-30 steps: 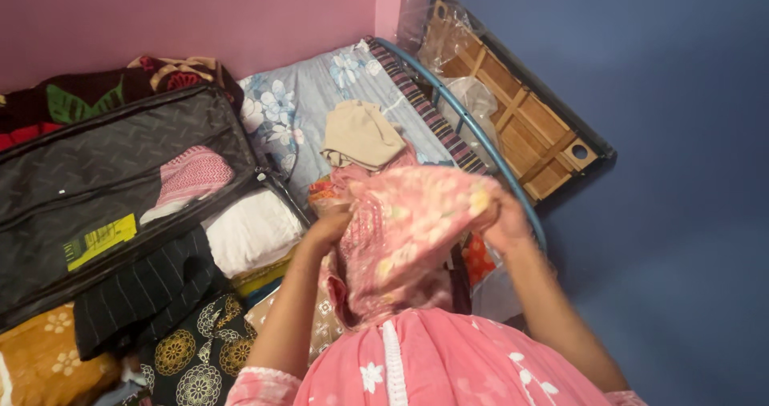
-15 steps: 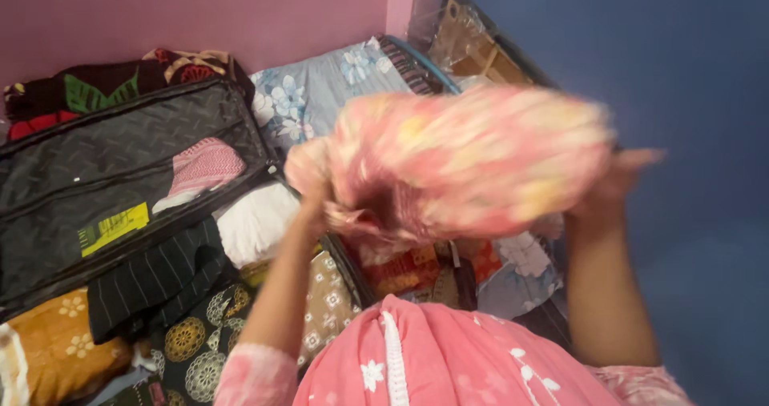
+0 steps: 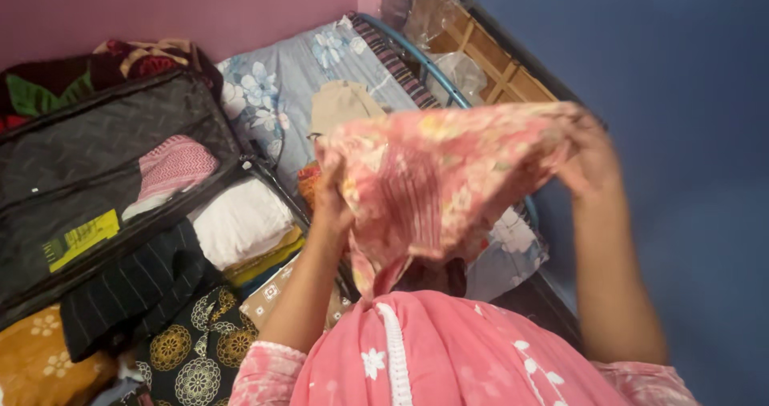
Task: The person folds different pieces of clothing and places them into an open suitcase on a bed. The person packs shirts and pants, smoothing each item by hand before closing the suitcase.
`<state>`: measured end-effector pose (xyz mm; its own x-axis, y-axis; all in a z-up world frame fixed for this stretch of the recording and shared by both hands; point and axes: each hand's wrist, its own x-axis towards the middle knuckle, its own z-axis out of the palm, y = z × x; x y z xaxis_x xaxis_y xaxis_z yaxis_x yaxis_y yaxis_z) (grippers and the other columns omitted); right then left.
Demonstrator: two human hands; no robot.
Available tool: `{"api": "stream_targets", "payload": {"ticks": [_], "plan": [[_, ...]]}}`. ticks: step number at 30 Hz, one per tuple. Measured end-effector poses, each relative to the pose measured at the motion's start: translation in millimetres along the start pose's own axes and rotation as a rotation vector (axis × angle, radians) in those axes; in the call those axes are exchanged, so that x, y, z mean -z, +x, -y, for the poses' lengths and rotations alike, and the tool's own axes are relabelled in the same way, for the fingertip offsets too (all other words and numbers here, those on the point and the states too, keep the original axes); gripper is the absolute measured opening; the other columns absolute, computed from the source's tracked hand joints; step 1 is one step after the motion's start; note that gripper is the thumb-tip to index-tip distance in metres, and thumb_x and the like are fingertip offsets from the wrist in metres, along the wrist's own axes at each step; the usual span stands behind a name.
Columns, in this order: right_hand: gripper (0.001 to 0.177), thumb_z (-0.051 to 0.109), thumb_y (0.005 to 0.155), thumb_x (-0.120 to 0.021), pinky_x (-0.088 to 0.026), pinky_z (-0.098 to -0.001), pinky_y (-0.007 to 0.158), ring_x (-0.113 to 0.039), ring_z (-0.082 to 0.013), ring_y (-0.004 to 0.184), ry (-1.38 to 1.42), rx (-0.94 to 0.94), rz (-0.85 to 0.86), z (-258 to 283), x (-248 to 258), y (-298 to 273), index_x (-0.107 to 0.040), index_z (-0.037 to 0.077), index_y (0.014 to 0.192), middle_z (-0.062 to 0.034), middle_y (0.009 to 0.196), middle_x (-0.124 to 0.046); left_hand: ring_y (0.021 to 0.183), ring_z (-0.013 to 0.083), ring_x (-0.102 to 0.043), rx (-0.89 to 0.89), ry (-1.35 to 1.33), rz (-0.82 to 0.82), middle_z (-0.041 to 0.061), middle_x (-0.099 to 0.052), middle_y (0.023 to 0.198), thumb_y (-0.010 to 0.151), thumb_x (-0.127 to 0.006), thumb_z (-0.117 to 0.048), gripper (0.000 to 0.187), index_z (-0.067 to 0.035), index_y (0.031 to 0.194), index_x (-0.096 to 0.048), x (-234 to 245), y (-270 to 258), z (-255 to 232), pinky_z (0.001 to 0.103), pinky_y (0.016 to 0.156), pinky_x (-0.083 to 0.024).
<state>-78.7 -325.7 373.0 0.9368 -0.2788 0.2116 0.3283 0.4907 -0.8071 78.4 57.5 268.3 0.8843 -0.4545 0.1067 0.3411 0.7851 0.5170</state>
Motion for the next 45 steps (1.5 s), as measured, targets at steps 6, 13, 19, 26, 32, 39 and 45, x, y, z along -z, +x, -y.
{"api": "stream_targets", "payload": {"ticks": [6, 13, 19, 26, 32, 39, 45], "plan": [[0.031, 0.022, 0.098, -0.068, -0.054, -0.0456, 0.110, -0.065, -0.0284, 0.123, 0.221, 0.182, -0.084, 27, -28, -38, -0.066, 0.004, 0.123, -0.0127, 0.128, -0.068, 0.141, 0.0353, -0.050, 0.209, -0.012, 0.349, 0.018, -0.050, 0.155, 0.094, -0.068, -0.055, 0.080, -0.012, 0.156, -0.040, -65, 1, -79, 0.054, 0.117, -0.045], [0.032, 0.011, 0.102, -0.069, -0.055, -0.0433, 0.103, -0.068, -0.0286, 0.112, -0.001, -0.196, 0.043, -53, 14, -19, -0.066, -0.004, 0.129, -0.0173, 0.123, -0.070, 0.121, 0.0370, -0.066, 0.327, 0.408, -0.283, 0.028, -0.060, 0.142, 0.096, -0.068, -0.029, 0.058, 0.007, 0.140, -0.059, -9, 24, -108, 0.045, 0.095, -0.062], [0.033, 0.009, 0.096, -0.066, -0.058, -0.0408, 0.102, -0.073, -0.0255, 0.109, -0.072, -0.102, -0.019, -8, 27, 10, -0.066, -0.004, 0.127, -0.0151, 0.118, -0.074, 0.114, 0.0202, -0.060, -0.159, 0.428, 0.097, 0.011, -0.054, 0.135, 0.087, -0.072, 0.000, 0.073, -0.003, 0.155, -0.045, -16, 15, -163, 0.033, 0.099, -0.057], [0.050, -0.013, 0.086, -0.068, -0.060, -0.0377, 0.097, -0.070, -0.0253, 0.113, -0.379, -0.153, -0.070, 6, 19, 20, -0.062, -0.002, 0.134, -0.0150, 0.125, -0.069, 0.114, 0.0162, -0.062, -0.285, 0.436, 0.052, 0.011, -0.056, 0.140, 0.084, -0.064, 0.013, 0.073, 0.002, 0.154, -0.047, -13, 28, -146, 0.029, 0.098, -0.055], [0.049, -0.013, 0.082, -0.066, -0.059, -0.0379, 0.099, -0.073, -0.0244, 0.114, -0.242, -0.097, -0.030, 9, 4, 43, -0.060, -0.001, 0.129, -0.0142, 0.124, -0.071, 0.102, 0.0132, -0.064, -0.303, 0.793, 0.064, 0.002, -0.064, 0.137, 0.071, -0.058, 0.009, 0.073, -0.005, 0.142, -0.059, -4, 50, -149, 0.028, 0.088, -0.053], [0.025, -0.001, 0.097, -0.072, -0.058, -0.0312, 0.085, -0.069, -0.0229, 0.097, -0.754, -0.118, -0.270, -39, 58, 73, -0.072, -0.007, 0.121, -0.0191, 0.114, -0.071, 0.092, 0.0383, -0.067, -0.717, 1.941, -0.407, 0.015, -0.066, 0.101, 0.089, -0.080, -0.013, 0.020, -0.017, 0.109, -0.082, 27, 67, -147, 0.048, 0.083, -0.054], [0.016, 0.000, 0.096, -0.073, -0.060, -0.0335, 0.096, -0.071, -0.0187, 0.108, -0.427, 0.234, -0.120, -23, 48, 63, -0.072, -0.005, 0.111, -0.0089, 0.124, -0.069, 0.096, 0.0284, -0.067, -0.933, 1.560, -0.059, 0.012, -0.067, 0.107, 0.081, -0.087, -0.012, 0.024, -0.004, 0.098, -0.071, 24, 57, -171, 0.036, 0.079, -0.055]]}}
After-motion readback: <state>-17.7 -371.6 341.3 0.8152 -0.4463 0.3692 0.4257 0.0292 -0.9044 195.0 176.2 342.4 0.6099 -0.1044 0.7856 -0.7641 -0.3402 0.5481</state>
